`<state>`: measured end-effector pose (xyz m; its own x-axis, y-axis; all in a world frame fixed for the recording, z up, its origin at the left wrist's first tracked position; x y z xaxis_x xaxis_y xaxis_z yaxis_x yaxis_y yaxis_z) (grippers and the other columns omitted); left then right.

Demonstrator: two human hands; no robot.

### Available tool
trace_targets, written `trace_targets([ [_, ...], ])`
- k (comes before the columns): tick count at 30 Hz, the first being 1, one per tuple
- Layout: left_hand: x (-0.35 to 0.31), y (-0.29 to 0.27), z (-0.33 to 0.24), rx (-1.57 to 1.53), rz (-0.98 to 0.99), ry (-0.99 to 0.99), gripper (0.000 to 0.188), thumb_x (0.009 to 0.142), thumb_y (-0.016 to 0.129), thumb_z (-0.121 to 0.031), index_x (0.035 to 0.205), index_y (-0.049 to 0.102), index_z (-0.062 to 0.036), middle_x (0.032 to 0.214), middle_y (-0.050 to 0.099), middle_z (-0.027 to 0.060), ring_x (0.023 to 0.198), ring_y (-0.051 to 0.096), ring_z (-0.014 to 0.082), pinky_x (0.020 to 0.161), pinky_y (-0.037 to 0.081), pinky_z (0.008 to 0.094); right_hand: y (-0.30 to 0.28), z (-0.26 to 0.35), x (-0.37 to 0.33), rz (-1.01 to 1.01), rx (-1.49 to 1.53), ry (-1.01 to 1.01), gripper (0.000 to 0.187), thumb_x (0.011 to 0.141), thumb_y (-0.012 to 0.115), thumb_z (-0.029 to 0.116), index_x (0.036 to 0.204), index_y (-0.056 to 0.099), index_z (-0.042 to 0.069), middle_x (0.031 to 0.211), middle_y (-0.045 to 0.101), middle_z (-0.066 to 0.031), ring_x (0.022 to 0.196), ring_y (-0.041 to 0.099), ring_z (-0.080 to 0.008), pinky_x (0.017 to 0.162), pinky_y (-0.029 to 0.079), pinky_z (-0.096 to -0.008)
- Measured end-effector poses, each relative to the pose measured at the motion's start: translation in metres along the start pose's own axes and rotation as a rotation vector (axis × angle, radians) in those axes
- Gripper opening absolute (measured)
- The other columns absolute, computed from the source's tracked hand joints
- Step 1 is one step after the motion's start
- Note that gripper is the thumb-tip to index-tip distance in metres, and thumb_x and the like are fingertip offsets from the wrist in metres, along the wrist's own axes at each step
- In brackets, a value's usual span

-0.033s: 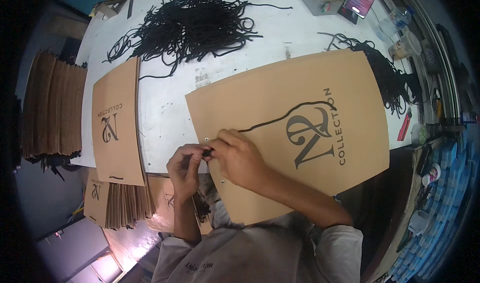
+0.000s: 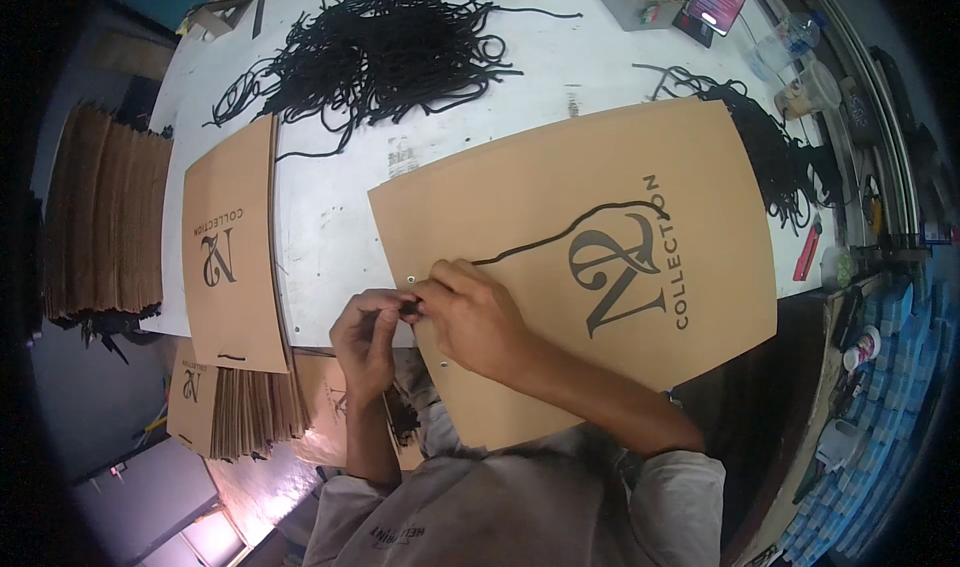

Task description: The person threads black cords through pre-punched holes in brown paper bags, ties knots, and stacks the finished bags. The process is repeated for multiple bags on a white work table.

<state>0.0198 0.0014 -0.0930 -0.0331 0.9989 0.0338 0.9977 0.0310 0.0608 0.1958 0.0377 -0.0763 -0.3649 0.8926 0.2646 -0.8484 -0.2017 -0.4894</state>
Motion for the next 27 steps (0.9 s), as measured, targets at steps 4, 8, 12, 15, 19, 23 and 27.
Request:
trace_targets([
  [4,-0.002,-0.004,-0.011,-0.044,-0.058,0.110,0.015,0.102,0.063,-0.010,0.100,0.062,0.0044,0.103,0.068,0.0194,0.084,0.066,0.0186,0.078,0.057,0.0318,0.008,-0.012,0.002,-0.042,-0.284,-0.144,0.028,0.068,0.071,0.000,0.096,0.072,0.005,0.094,0.062,-0.0072,0.088,0.060,-0.0265,0.074,0.052,-0.0400],
  [8,-0.009,-0.010,0.003,-0.263,-0.185,0.065,0.013,0.104,0.060,-0.009,0.103,0.059,0.0035,0.101,0.067,0.0179,0.078,0.064,0.0175,0.073,0.055,0.0312,0.008,-0.010,0.004,-0.071,-0.384,-0.196,0.023,0.071,0.071,0.002,0.094,0.073,0.005,0.093,0.063,-0.0071,0.087,0.060,-0.0265,0.077,0.051,-0.0429],
  [12,0.004,-0.021,0.001,-0.015,-0.169,-0.053,0.011,0.103,0.061,-0.009,0.106,0.060,0.0016,0.098,0.067,0.0121,0.076,0.062,0.0137,0.070,0.054,0.0281,-0.066,-0.023,-0.014,-0.176,-0.044,0.125,0.020,0.087,0.073,0.002,0.107,0.070,0.002,0.101,0.069,-0.0112,0.096,0.067,-0.0243,0.088,0.054,-0.0353],
  [15,-0.001,-0.029,0.009,0.228,-0.315,-0.119,0.012,0.102,0.064,-0.011,0.108,0.060,-0.0001,0.096,0.066,0.0078,0.076,0.060,0.0111,0.068,0.053,0.0267,-0.153,-0.043,-0.023,-0.294,-0.574,0.318,0.018,0.090,0.072,0.004,0.105,0.066,-0.002,0.105,0.065,-0.0124,0.087,0.062,-0.0198,0.082,0.052,-0.0328],
  [19,-0.002,-0.021,0.004,0.469,-0.420,-0.051,0.014,0.102,0.063,-0.011,0.110,0.064,0.0000,0.084,0.066,0.0031,0.069,0.057,0.0074,0.062,0.049,0.0231,-0.166,-0.072,-0.074,-0.349,-0.473,0.401,0.014,0.091,0.071,0.004,0.103,0.065,0.003,0.095,0.064,-0.0083,0.080,0.060,-0.0173,0.071,0.048,-0.0307],
  [23,-0.027,0.003,-0.021,0.545,0.158,-0.329,0.017,0.097,0.071,-0.013,0.098,0.067,0.0033,0.073,0.070,0.0070,0.066,0.065,0.0092,0.061,0.051,0.0248,-0.097,-0.021,-0.084,-0.551,0.723,0.730,0.009,0.099,0.067,0.008,0.106,0.063,0.006,0.086,0.064,-0.0017,0.073,0.058,-0.0120,0.064,0.047,-0.0267],
  [27,-0.037,0.028,-0.003,0.374,0.090,-0.354,0.020,0.096,0.075,-0.015,0.100,0.066,0.0030,0.081,0.072,0.0059,0.072,0.067,0.0087,0.064,0.053,0.0241,-0.057,0.003,-0.089,-0.284,0.954,0.772,0.019,0.093,0.071,0.000,0.111,0.064,0.001,0.091,0.069,-0.0057,0.079,0.066,-0.0154,0.068,0.053,-0.0287],
])
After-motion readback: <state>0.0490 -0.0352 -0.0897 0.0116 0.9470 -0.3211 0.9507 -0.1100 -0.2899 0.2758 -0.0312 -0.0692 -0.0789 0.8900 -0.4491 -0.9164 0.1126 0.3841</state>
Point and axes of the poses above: each hand's wrist, its own x-axis towards the middle knuckle, its own y-axis out of the palm, z = x × y, the point moved 1 cm from there along x, towards the middle knuckle
